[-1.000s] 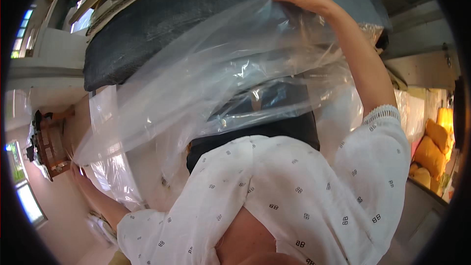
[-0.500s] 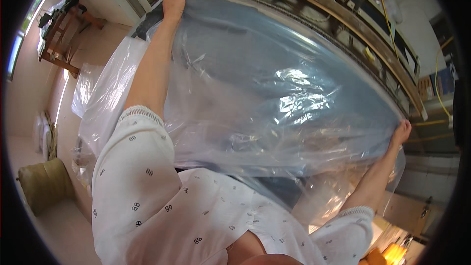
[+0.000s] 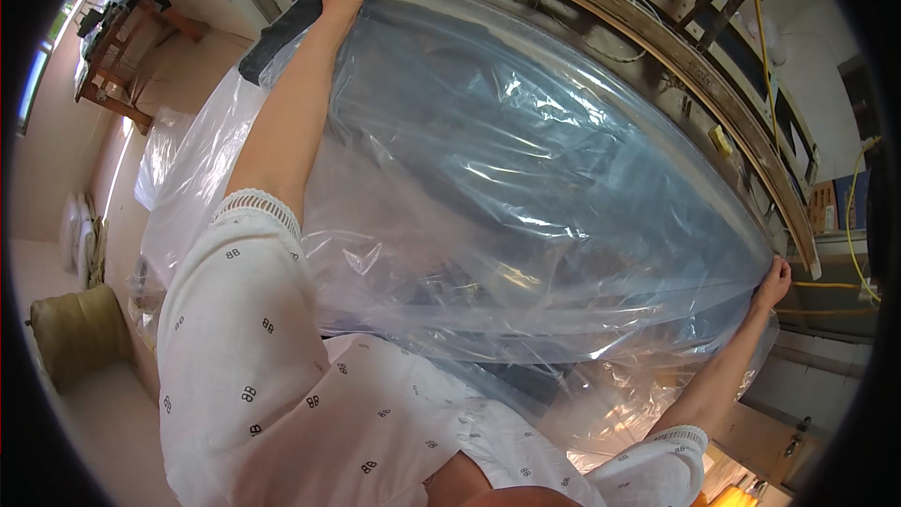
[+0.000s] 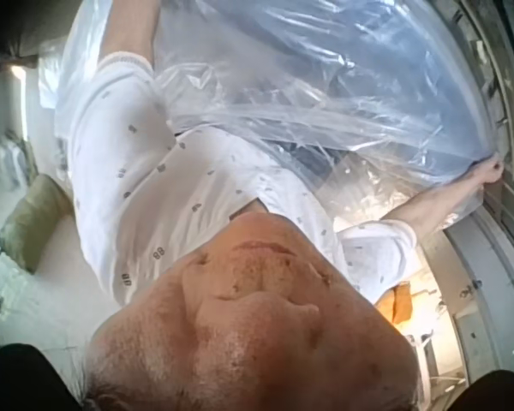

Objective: The person is wrapping a large mattress or foam block in a plastic protective bag on a manufacturing line.

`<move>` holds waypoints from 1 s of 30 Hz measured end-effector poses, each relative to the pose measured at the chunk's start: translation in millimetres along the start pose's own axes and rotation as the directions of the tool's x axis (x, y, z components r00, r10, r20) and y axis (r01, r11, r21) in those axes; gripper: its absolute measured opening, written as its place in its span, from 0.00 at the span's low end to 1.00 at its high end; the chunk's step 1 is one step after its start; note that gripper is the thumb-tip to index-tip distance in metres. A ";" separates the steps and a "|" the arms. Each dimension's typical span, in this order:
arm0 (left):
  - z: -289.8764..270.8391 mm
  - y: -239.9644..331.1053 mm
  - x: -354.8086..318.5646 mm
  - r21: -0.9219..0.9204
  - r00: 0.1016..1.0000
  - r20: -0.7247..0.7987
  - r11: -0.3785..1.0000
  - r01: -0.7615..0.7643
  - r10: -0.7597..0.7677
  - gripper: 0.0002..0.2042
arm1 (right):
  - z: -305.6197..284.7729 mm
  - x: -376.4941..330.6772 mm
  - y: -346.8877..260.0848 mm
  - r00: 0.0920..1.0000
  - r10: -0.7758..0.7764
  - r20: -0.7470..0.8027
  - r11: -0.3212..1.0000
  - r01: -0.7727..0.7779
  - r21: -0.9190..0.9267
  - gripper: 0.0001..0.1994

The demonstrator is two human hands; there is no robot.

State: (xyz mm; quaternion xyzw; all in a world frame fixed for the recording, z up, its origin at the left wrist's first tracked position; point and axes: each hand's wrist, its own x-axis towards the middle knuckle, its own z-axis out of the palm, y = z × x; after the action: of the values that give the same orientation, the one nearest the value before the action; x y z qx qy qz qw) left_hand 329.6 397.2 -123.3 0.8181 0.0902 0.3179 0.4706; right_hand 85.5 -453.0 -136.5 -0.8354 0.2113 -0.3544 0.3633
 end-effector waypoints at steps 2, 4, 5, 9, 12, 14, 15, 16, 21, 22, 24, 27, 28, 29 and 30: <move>0.3 -3.6 2.6 0.037 0.999 -0.003 0.999 0.034 -0.034 0.14 | 1.8 0.3 -0.9 0.991 -0.067 -0.116 0.986 0.049 -0.157 0.16; 3.2 0.7 -1.1 0.086 0.999 -0.051 0.996 0.020 -0.015 0.15 | 3.3 0.4 0.4 0.964 -0.159 -0.215 0.947 0.087 -0.310 0.17; 1.8 -1.0 -0.7 0.087 0.997 -0.068 0.996 0.026 -0.020 0.15 | 4.5 -0.7 1.3 0.942 -0.206 -0.266 0.912 0.086 -0.402 0.19; 0.5 -10.2 12.9 -0.270 0.976 -0.105 0.950 0.157 -0.191 0.11 | -20.4 -4.0 -3.0 0.975 -0.031 -0.221 0.900 -0.069 -0.431 0.17; -13.8 -28.4 16.6 -0.602 0.916 -0.138 0.766 0.225 -0.377 0.08 | -0.9 -11.8 -32.0 0.985 0.044 -0.167 0.971 -0.082 -0.226 0.16; -19.4 -39.4 27.0 -0.146 0.925 -0.363 0.987 0.067 -0.116 0.10 | 5.9 -20.7 -48.8 0.978 0.030 -0.204 0.993 -0.052 -0.102 0.16; -16.7 -36.7 25.9 -0.151 0.926 -0.358 0.986 0.067 -0.118 0.10 | 3.9 -22.2 -51.9 0.977 0.037 -0.212 0.996 -0.052 -0.068 0.18; -15.7 -34.3 23.8 -0.132 0.930 -0.351 0.989 0.063 -0.106 0.11 | 3.0 -23.5 -54.0 0.975 0.044 -0.218 0.998 -0.052 -0.033 0.20; -10.3 -13.4 12.2 0.135 0.977 -0.148 0.976 0.172 -0.152 0.13 | -10.3 -7.7 -27.7 0.986 0.041 -0.160 0.996 -0.052 -0.067 0.21; 0.5 8.3 -1.8 0.358 0.998 -0.002 0.932 0.062 -0.066 0.13 | -18.0 -1.0 -16.3 0.989 0.048 -0.141 0.985 -0.071 -0.159 0.22; -17.5 20.0 -13.9 0.564 0.992 0.124 0.823 -0.060 -0.012 0.14 | -10.8 -4.4 -29.8 0.963 0.259 -0.072 0.951 -0.242 0.191 0.23; -65.0 21.9 -13.7 -0.396 0.995 0.071 0.914 0.091 -0.069 0.13 | -28.4 -34.9 -81.0 0.982 -0.151 -0.118 0.740 0.033 -0.672 0.21; -77.9 27.4 -18.7 -0.397 0.996 0.059 0.914 0.088 -0.071 0.13 | -29.9 -61.3 -102.6 0.970 -0.226 -0.088 0.621 0.074 -0.780 0.19; -89.0 31.2 -25.1 -0.403 0.990 0.120 0.908 0.112 -0.069 0.12 | -38.3 -81.5 -103.8 0.970 -0.234 -0.067 0.552 0.076 -0.830 0.18; -99.1 33.3 -31.5 -0.407 0.981 0.180 0.903 0.137 -0.068 0.10 | -46.3 -95.5 -101.2 0.970 -0.240 -0.043 0.479 0.080 -0.874 0.18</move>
State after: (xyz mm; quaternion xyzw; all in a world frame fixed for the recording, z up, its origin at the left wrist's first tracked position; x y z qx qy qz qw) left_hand 239.9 435.8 -74.3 0.7155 0.0249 0.2372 0.6566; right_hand -2.3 -350.4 -79.3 -0.8889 0.3098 -0.2980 -0.1582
